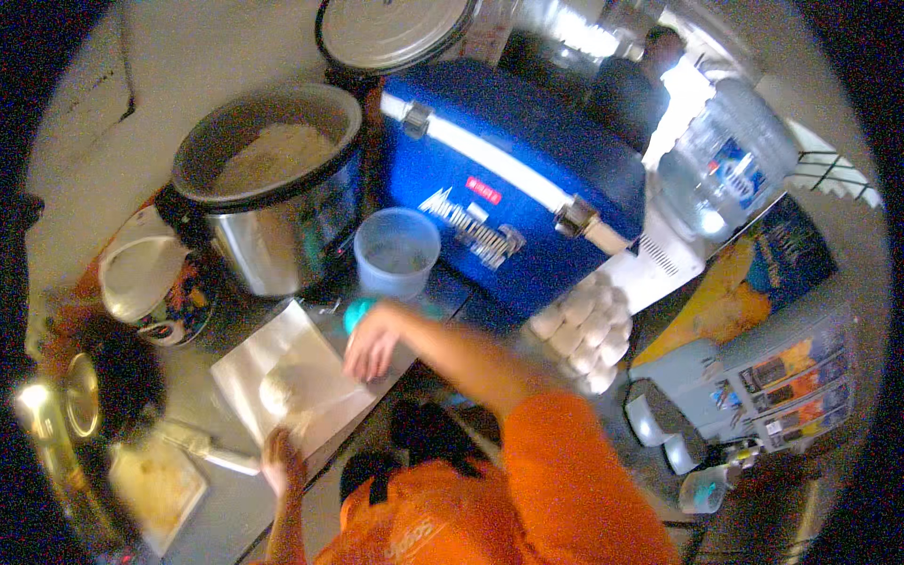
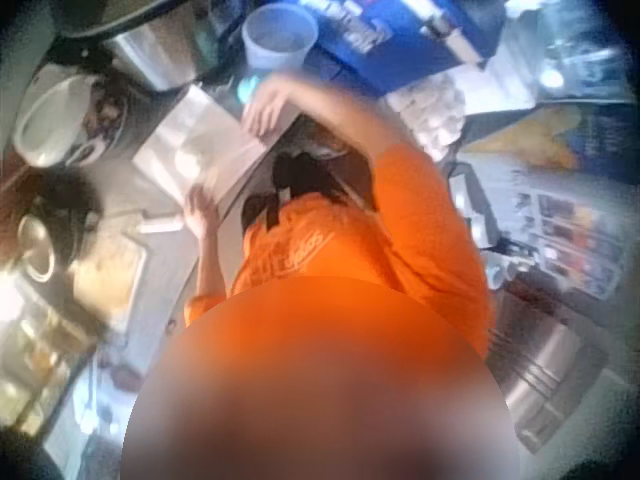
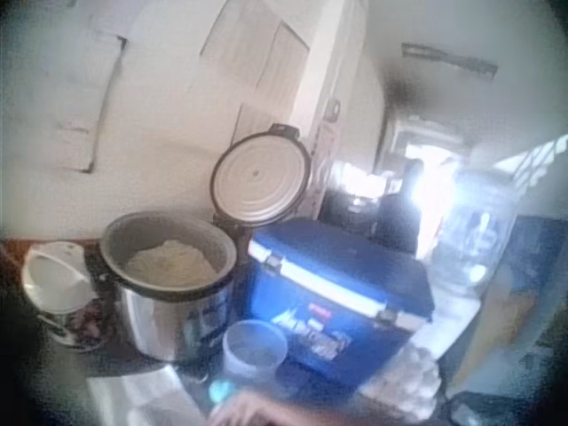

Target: The person scoops cooked rice from a rice cooker into small paper bags using a green scoop, then folds and seals each bag. The person repeats this process multiple times, placing the sealed bags on the counter.

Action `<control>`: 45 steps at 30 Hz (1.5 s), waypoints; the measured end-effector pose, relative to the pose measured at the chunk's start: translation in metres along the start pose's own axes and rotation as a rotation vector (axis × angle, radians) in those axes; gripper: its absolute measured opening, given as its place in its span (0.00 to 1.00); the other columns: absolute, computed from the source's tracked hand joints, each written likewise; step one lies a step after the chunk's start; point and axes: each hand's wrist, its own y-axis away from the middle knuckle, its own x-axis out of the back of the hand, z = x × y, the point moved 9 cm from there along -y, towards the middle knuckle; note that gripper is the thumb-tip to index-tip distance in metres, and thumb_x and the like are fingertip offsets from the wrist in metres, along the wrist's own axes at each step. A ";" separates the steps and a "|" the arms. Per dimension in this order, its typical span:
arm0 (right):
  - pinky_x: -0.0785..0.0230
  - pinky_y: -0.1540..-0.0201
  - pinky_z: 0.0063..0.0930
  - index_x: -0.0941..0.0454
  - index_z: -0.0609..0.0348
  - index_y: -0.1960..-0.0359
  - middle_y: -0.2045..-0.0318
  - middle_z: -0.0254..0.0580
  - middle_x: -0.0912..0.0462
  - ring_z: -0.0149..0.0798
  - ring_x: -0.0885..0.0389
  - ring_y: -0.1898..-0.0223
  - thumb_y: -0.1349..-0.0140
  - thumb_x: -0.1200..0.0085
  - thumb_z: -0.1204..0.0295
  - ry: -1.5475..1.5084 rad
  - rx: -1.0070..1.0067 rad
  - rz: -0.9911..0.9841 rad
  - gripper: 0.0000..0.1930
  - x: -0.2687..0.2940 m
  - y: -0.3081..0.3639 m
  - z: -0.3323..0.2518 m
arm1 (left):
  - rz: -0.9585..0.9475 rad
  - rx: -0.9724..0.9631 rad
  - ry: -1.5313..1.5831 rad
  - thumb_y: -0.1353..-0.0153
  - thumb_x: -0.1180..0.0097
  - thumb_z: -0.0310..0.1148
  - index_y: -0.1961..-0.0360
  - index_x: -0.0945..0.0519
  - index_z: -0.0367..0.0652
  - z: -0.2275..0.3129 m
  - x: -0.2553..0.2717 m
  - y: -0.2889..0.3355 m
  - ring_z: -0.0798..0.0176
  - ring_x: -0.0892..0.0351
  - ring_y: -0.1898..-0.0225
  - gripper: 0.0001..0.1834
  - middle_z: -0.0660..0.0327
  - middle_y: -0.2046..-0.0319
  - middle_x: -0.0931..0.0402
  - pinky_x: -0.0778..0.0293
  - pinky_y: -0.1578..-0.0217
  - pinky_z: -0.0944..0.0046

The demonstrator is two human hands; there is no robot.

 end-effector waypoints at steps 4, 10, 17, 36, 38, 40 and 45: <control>0.24 0.50 0.37 0.30 0.56 0.40 0.44 0.48 0.24 0.44 0.21 0.47 0.35 0.50 0.49 0.166 -0.002 0.044 0.29 0.080 0.190 -0.068 | -0.050 -0.042 -0.027 0.57 0.40 0.23 0.57 0.22 0.43 0.006 0.000 -0.002 0.48 0.22 0.54 0.21 0.55 0.53 0.23 0.24 0.55 0.53; 0.20 0.59 0.39 0.32 0.61 0.40 0.52 0.52 0.22 0.42 0.18 0.57 0.35 0.50 0.55 0.142 -0.207 0.510 0.28 0.174 0.381 -0.097 | -0.064 -0.072 -0.053 0.54 0.40 0.24 0.56 0.24 0.42 0.006 -0.005 -0.001 0.47 0.25 0.50 0.20 0.55 0.52 0.24 0.28 0.51 0.52; 0.22 0.58 0.36 0.33 0.60 0.40 0.56 0.48 0.23 0.39 0.20 0.57 0.36 0.48 0.58 0.227 -0.185 0.662 0.27 0.133 0.420 -0.058 | -0.078 -0.099 -0.054 0.55 0.41 0.26 0.57 0.24 0.41 0.008 -0.009 -0.005 0.45 0.26 0.52 0.19 0.52 0.55 0.24 0.29 0.50 0.50; 0.26 0.55 0.28 0.34 0.60 0.39 0.64 0.36 0.26 0.31 0.25 0.58 0.40 0.41 0.66 1.019 -0.167 1.114 0.28 -0.247 0.551 -0.038 | -0.087 -0.005 -0.081 0.61 0.39 0.21 0.57 0.25 0.41 -0.004 -0.008 0.002 0.45 0.24 0.53 0.24 0.54 0.54 0.25 0.25 0.54 0.51; 0.27 0.55 0.27 0.34 0.60 0.39 0.65 0.35 0.26 0.30 0.26 0.58 0.40 0.40 0.67 1.020 0.007 1.151 0.28 -0.268 0.561 -0.048 | -0.088 -0.016 -0.085 0.57 0.41 0.22 0.54 0.27 0.41 0.002 -0.006 -0.001 0.44 0.24 0.53 0.24 0.52 0.53 0.25 0.26 0.54 0.50; 0.27 0.55 0.27 0.34 0.60 0.39 0.66 0.34 0.26 0.29 0.26 0.58 0.41 0.39 0.67 0.968 0.278 1.081 0.28 -0.265 0.545 -0.063 | -0.081 0.023 -0.063 0.54 0.43 0.23 0.53 0.27 0.41 0.002 -0.005 -0.002 0.44 0.24 0.53 0.23 0.52 0.53 0.25 0.26 0.54 0.50; 0.28 0.54 0.25 0.34 0.60 0.39 0.68 0.31 0.27 0.27 0.28 0.58 0.41 0.38 0.69 0.321 0.718 0.312 0.29 -0.179 0.317 -0.077 | -0.042 0.095 -0.004 0.48 0.47 0.23 0.53 0.27 0.41 -0.006 -0.003 -0.001 0.43 0.22 0.55 0.18 0.51 0.56 0.22 0.25 0.56 0.49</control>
